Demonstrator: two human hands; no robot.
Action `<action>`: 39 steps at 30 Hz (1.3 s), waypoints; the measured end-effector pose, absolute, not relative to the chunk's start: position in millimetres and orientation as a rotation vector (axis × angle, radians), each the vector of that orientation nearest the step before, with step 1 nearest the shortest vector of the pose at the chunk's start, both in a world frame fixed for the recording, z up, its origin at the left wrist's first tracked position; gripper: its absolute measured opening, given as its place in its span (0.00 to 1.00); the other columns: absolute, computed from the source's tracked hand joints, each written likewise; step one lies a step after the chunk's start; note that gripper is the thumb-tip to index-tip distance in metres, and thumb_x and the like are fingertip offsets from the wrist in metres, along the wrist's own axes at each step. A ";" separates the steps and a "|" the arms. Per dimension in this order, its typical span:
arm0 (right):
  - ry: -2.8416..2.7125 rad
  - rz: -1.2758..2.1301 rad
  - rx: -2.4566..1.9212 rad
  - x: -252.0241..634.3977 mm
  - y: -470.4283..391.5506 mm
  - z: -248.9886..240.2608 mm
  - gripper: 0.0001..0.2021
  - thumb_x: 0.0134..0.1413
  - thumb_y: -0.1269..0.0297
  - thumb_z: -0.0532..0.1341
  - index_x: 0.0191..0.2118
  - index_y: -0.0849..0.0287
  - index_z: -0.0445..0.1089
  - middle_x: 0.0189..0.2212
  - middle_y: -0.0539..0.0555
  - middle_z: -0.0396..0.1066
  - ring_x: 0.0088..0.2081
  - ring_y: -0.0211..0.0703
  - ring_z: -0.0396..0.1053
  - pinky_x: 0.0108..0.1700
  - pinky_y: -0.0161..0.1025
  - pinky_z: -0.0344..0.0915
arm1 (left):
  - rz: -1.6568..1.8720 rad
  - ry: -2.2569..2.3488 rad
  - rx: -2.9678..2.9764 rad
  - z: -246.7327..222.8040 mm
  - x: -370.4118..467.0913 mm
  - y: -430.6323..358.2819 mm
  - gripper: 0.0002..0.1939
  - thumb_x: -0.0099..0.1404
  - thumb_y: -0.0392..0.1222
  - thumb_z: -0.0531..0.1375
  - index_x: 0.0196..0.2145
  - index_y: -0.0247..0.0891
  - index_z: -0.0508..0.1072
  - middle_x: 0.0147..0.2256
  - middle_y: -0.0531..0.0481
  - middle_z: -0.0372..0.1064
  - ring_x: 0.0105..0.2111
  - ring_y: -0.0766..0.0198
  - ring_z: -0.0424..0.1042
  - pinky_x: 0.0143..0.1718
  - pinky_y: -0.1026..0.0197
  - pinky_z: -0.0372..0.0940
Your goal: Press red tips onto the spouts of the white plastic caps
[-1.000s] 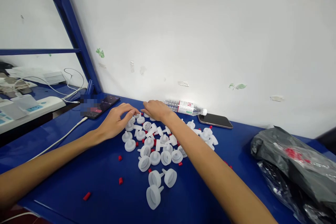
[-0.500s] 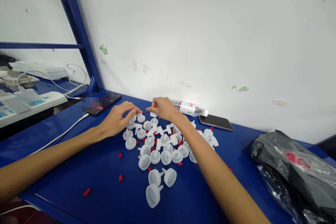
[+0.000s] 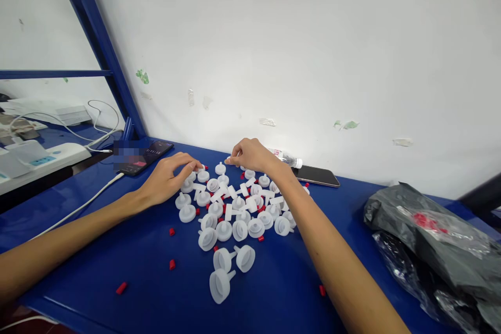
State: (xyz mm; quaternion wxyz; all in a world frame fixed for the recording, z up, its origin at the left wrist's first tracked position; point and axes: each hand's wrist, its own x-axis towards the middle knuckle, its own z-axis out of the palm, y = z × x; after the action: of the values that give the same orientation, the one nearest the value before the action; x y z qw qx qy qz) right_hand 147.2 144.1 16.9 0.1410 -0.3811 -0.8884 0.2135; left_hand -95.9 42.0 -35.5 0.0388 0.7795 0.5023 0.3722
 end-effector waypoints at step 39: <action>-2.326 0.274 -1.099 209.0 122.4 82.3 0.14 0.67 0.55 0.60 0.39 0.57 0.80 0.29 0.53 0.77 0.24 0.34 0.65 0.29 0.41 0.57 | 1.342 1.529 2.727 -32.1 -115.7 45.8 0.18 0.76 0.43 0.48 0.37 0.37 0.76 0.33 0.46 0.73 0.35 0.56 0.67 0.45 0.49 0.64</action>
State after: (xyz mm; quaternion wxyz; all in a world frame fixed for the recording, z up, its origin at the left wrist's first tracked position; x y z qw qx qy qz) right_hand 209.0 122.4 82.3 0.2738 -0.4087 -0.8646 0.1019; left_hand -115.7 45.8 -32.1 -0.1302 0.7947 0.4456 0.3911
